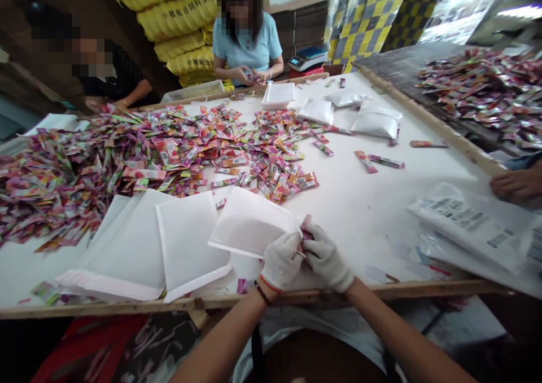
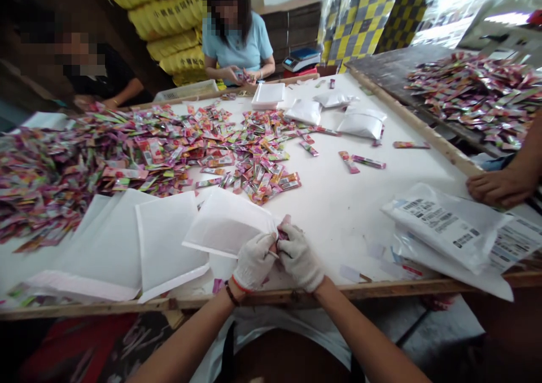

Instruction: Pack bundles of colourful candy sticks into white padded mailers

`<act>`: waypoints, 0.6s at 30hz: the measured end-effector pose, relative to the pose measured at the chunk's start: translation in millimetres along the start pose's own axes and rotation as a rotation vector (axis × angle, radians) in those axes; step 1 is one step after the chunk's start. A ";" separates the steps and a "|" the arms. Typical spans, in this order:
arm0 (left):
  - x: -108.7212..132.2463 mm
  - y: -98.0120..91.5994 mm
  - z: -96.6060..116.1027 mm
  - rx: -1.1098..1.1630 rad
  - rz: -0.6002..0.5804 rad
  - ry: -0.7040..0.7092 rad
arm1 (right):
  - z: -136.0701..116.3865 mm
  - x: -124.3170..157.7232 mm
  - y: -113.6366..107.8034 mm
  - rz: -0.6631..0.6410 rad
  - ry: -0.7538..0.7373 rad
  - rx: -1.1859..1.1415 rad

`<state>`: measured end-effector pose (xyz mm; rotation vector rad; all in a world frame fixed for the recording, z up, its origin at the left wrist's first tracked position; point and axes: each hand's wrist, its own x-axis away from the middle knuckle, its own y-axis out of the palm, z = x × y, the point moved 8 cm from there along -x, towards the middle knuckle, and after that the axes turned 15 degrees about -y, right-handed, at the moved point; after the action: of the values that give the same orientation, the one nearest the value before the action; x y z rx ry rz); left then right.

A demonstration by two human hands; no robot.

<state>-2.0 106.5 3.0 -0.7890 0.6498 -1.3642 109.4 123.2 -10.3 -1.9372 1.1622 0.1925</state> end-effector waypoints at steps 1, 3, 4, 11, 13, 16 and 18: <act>-1.4 -1.0 -3.5 0.018 0.014 -0.028 | 7.5 -1.3 -1.9 0.015 0.047 -0.075; -4.2 -2.4 -12.8 0.086 0.027 -0.099 | 24.3 1.0 -14.4 0.059 0.141 -0.129; -5.2 -2.6 -17.0 0.128 0.029 -0.131 | 34.0 4.5 -24.1 0.082 0.192 -0.072; -11.9 0.0 -33.1 0.762 -0.012 -0.383 | 63.7 7.3 -16.7 -0.197 0.289 0.236; -15.1 -10.0 -35.4 0.980 0.012 -0.508 | 61.0 -4.5 -13.3 -0.062 0.384 -0.074; -22.8 -41.5 -24.1 1.263 0.064 -0.587 | 52.1 -24.2 -16.7 0.198 0.652 -0.721; -29.8 -65.3 -9.2 1.379 0.080 -0.603 | 35.0 -44.5 -26.8 0.278 0.769 -1.038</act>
<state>-51.4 133.0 48.9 0.0070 -0.7201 -1.0726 115.2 183.4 6.1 -2.8641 2.1261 0.2293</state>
